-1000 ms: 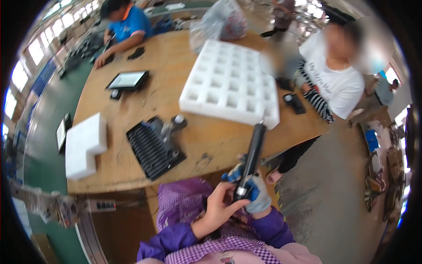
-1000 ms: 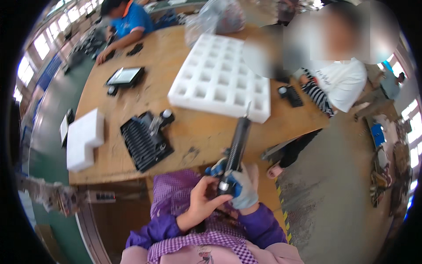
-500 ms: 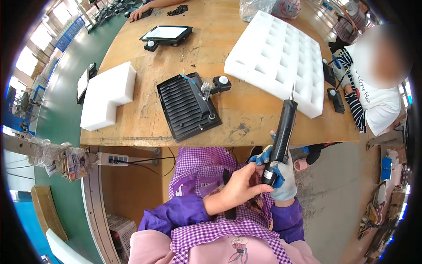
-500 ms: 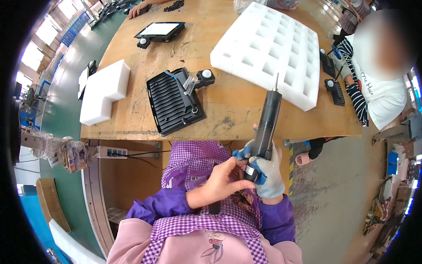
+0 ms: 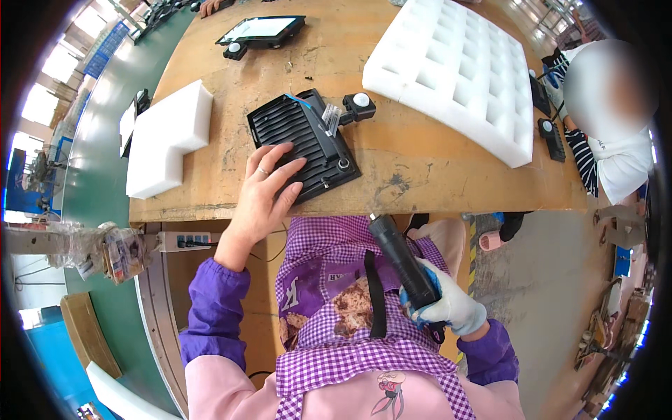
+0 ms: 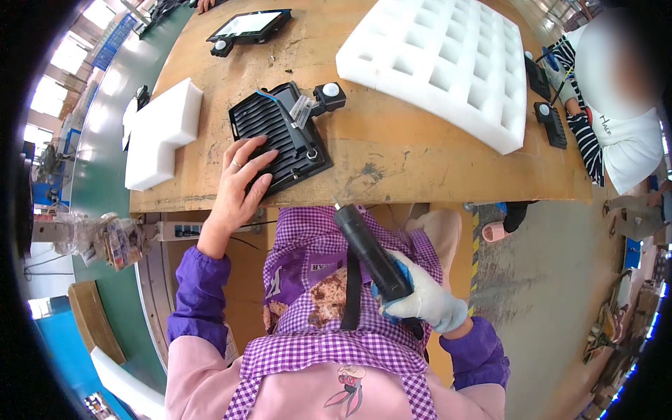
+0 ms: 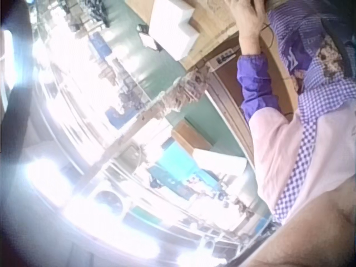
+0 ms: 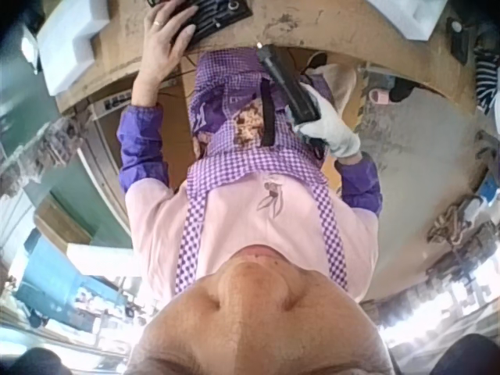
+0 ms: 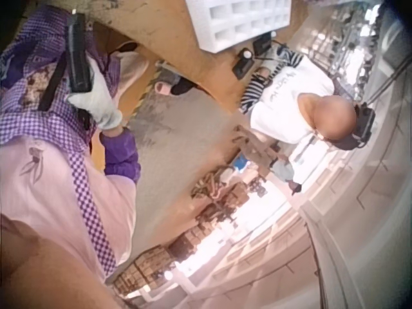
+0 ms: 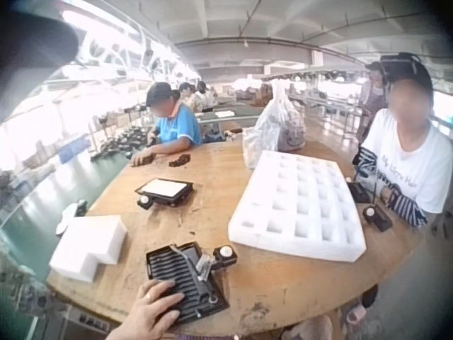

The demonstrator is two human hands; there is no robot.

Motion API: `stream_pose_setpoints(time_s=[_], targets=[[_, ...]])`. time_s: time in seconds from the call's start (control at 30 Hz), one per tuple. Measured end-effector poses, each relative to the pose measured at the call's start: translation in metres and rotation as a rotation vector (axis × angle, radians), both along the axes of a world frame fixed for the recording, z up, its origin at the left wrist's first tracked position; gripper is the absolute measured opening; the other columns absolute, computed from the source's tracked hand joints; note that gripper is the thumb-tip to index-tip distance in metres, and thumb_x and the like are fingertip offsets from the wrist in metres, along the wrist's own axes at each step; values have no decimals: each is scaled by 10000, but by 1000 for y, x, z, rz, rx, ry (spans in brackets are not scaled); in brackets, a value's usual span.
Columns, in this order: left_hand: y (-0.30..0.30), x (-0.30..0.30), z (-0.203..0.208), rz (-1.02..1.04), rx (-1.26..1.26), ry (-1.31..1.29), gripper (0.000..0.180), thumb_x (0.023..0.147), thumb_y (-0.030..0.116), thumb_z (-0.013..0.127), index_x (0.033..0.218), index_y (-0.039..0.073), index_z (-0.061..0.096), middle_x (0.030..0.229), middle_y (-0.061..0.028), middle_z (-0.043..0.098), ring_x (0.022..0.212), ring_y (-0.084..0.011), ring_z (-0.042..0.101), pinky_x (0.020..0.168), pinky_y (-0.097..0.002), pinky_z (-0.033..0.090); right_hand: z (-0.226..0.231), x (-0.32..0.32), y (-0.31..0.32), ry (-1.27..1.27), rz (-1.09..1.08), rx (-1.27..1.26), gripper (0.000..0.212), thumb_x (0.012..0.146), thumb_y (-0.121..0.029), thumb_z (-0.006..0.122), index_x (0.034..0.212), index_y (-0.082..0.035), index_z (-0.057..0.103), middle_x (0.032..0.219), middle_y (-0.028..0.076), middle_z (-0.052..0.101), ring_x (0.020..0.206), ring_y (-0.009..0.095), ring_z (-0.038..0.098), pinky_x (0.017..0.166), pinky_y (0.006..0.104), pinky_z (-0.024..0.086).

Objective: The person assembles a floodlight casing by attaching components, driving screws into the housing using an electric screwdriver, and placing the assembled light onto a foam tray.

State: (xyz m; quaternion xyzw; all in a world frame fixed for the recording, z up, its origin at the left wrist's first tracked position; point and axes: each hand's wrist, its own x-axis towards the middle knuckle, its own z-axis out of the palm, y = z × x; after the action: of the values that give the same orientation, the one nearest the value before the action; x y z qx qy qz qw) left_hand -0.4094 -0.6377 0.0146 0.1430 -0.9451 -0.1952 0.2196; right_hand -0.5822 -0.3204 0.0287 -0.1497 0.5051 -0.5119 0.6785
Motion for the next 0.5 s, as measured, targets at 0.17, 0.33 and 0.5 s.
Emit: stream_pose_setpoints(time_s=[0.17,0.33,0.5], targets=[[33,-13,-10,102,-42,9,380,906,261,580,1240,84,617,1360,-167,479,1224,-386,419,1048,-461,346,-9,9,5,-61,22,24,944,607,-61,750,1442,-27,309,965,76,592,795,147,593,703,273,511],[67,-23,-11,211,-74,16,414,879,284,621,1250,101,612,1336,-172,472,1178,-376,437,1009,-462,363,5,0,9,-36,53,48,961,672,-104,775,1481,-32,261,1049,37,573,898,115,568,814,263,486],[65,-22,-1,224,-76,-12,407,859,289,650,1218,100,635,1311,-157,497,1185,-350,438,1025,-454,307,7,-8,14,56,51,40,921,659,-94,765,1459,-40,312,1005,35,582,879,108,574,769,253,493]])
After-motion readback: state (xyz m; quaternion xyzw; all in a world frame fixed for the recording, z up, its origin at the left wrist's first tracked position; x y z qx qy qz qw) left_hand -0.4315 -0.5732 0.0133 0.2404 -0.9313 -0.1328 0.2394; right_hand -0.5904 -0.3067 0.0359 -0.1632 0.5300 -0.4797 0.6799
